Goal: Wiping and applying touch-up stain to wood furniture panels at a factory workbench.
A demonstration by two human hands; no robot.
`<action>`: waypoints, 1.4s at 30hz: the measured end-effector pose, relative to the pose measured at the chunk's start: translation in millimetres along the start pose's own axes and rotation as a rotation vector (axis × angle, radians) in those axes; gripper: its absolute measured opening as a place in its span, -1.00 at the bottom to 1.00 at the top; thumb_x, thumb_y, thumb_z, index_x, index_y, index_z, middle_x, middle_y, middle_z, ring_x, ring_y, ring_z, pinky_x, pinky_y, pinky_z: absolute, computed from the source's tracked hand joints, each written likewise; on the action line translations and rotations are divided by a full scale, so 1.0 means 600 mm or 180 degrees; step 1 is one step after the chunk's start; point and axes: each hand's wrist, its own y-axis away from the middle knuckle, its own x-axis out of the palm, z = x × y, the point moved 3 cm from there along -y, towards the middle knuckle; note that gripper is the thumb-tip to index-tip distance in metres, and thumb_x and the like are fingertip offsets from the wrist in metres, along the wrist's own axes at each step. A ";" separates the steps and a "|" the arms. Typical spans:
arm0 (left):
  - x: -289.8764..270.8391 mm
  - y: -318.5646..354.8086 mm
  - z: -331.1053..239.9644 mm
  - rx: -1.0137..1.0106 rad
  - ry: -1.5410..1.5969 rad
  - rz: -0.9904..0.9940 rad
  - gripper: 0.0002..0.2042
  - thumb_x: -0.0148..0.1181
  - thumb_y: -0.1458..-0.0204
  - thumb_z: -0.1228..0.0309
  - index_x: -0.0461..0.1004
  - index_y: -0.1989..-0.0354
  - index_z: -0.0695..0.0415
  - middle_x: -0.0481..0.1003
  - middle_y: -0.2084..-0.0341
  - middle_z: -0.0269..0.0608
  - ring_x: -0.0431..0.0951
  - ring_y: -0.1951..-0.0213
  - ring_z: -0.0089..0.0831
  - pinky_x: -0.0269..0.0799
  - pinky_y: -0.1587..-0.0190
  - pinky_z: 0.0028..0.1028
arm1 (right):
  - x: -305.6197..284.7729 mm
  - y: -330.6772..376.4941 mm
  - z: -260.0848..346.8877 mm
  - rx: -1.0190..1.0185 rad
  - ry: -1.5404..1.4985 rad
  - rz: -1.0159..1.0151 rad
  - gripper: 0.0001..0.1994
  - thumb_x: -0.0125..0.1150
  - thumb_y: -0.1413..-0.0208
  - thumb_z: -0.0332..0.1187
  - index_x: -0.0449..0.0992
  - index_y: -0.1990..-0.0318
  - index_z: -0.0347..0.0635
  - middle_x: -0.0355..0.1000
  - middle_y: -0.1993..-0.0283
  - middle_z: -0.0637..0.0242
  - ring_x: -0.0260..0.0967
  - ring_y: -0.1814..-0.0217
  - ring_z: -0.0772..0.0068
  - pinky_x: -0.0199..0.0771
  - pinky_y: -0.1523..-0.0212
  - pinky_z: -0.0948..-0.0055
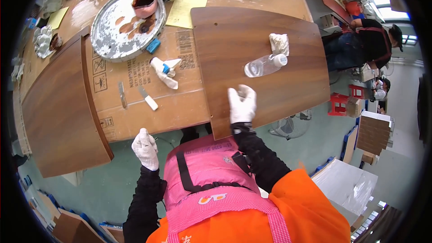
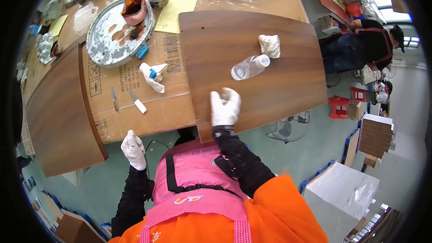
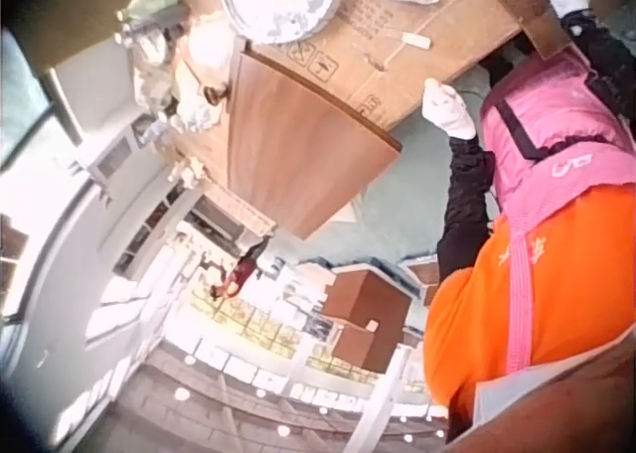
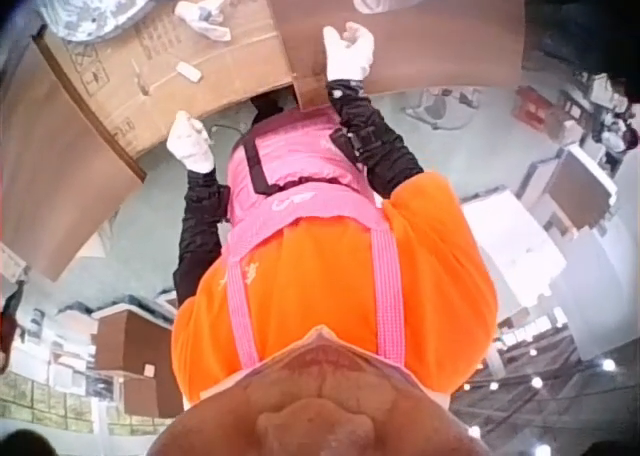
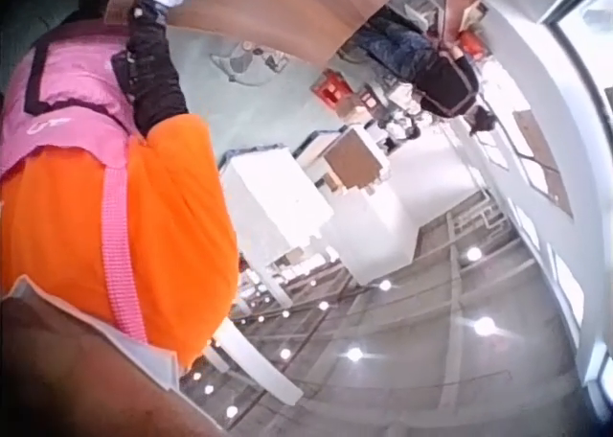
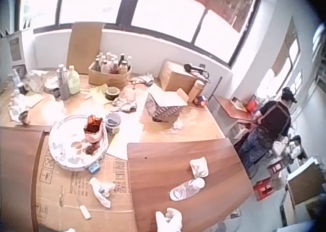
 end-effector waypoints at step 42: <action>-0.050 -0.375 -0.085 0.1769 -0.1820 -0.1402 -0.23 0.61 0.08 0.34 0.29 -0.30 0.21 0.48 -0.12 -0.03 0.56 -0.05 -0.30 0.51 -0.13 -0.31 | 0.288 -0.118 0.211 0.0451 -0.0032 0.3979 -0.68 0.30 -0.11 -0.47 0.51 -0.04 -0.18 0.55 0.10 0.16 0.50 0.05 0.32 0.56 0.16 0.38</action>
